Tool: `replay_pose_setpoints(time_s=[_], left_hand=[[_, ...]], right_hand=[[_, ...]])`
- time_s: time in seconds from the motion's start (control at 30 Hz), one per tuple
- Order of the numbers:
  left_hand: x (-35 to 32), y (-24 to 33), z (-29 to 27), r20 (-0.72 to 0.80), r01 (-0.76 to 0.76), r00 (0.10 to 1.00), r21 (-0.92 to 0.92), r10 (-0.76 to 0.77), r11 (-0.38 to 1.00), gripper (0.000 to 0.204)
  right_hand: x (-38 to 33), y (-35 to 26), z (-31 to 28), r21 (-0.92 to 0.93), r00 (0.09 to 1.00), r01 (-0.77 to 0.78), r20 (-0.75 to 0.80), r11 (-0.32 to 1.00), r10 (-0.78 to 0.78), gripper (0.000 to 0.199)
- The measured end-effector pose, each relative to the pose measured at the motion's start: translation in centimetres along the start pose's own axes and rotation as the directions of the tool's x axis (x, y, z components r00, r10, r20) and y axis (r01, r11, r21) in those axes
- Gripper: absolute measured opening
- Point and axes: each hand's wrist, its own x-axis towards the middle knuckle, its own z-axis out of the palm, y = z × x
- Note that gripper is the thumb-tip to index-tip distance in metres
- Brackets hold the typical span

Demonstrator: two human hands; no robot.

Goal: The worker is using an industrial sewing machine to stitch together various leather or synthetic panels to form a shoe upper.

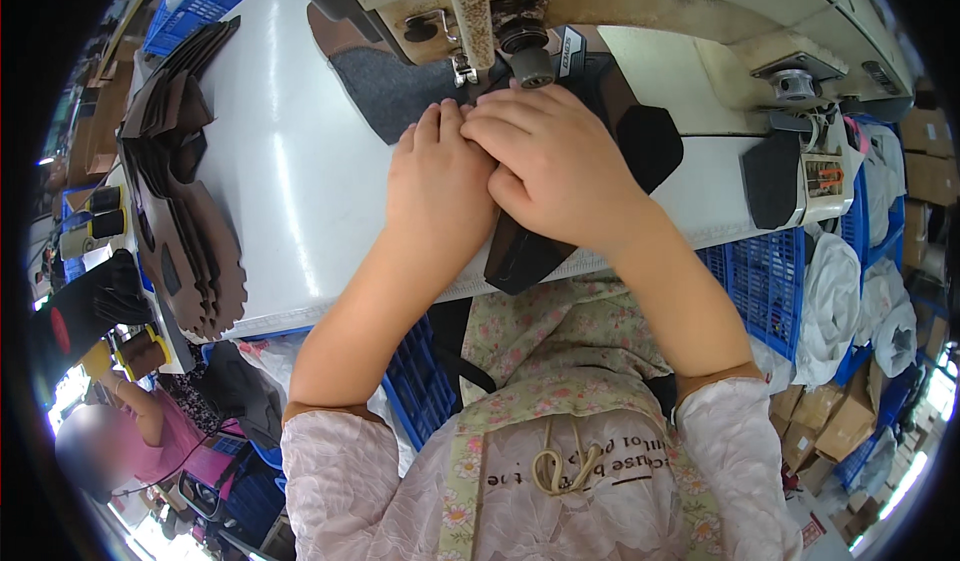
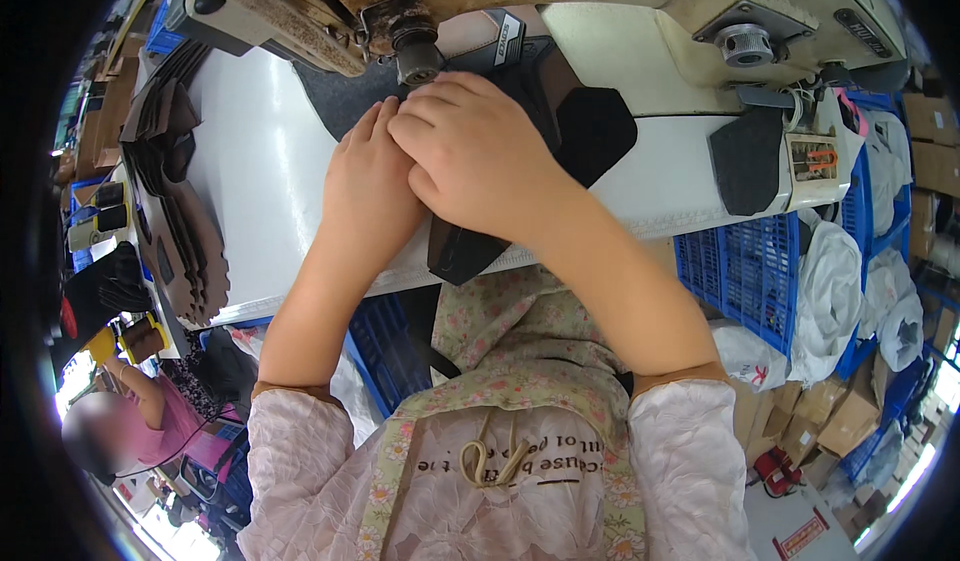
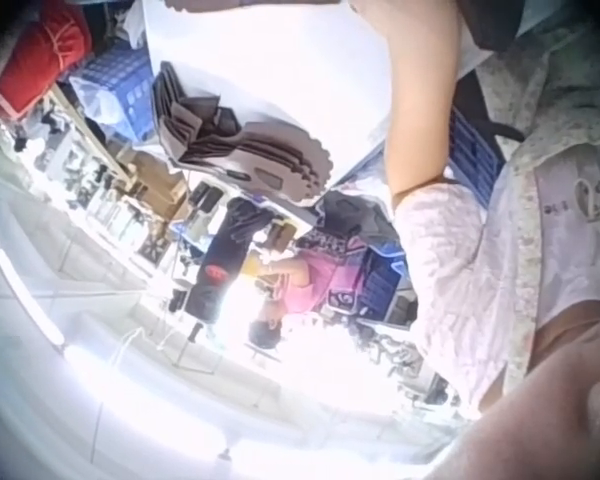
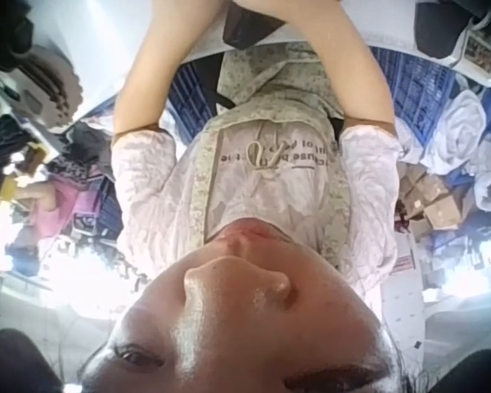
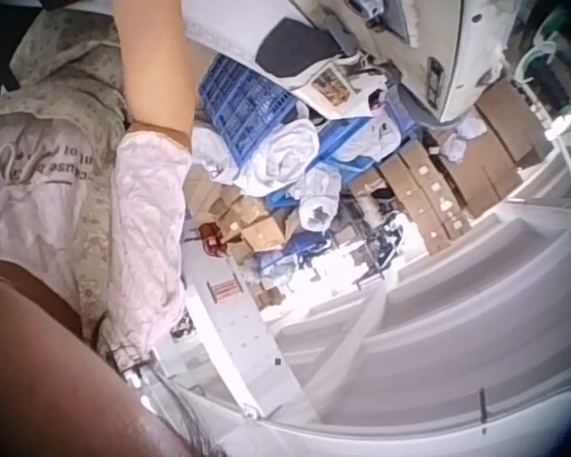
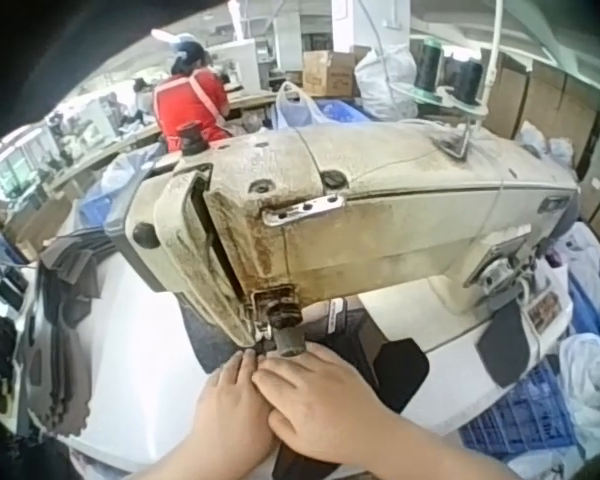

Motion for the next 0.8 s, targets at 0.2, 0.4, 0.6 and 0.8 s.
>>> replay_pose_setpoints(time_s=[0.2, 0.4, 0.6, 0.8], left_hand=[[-1.1, -2.5, -1.5, 0.049, -0.018, 0.998, -0.261, 0.032, 0.965, 0.062], [-1.9, -3.7, -1.2, 0.017, -0.048, 0.998, -0.364, 0.058, 0.93, 0.067], [-2.2, -4.2, -0.8, 0.012, -0.069, 0.997, -0.31, 0.076, 0.948, 0.067], [-2.4, -4.0, -0.4, -0.002, -0.099, 0.995, -0.233, 0.101, 0.967, 0.067]], right_hand=[[-0.3, -2.0, 2.2, -0.25, 0.995, -0.1, -0.022, 0.963, 0.097, 0.02], [-0.1, -2.3, 4.0, -0.364, 0.978, -0.205, -0.108, 0.909, 0.177, 0.021], [-0.9, -2.0, 3.8, -0.268, 0.983, -0.181, -0.031, 0.946, 0.179, 0.034], [-1.3, -1.5, 4.1, -0.294, 0.991, -0.122, -0.097, 0.948, 0.097, 0.021]])
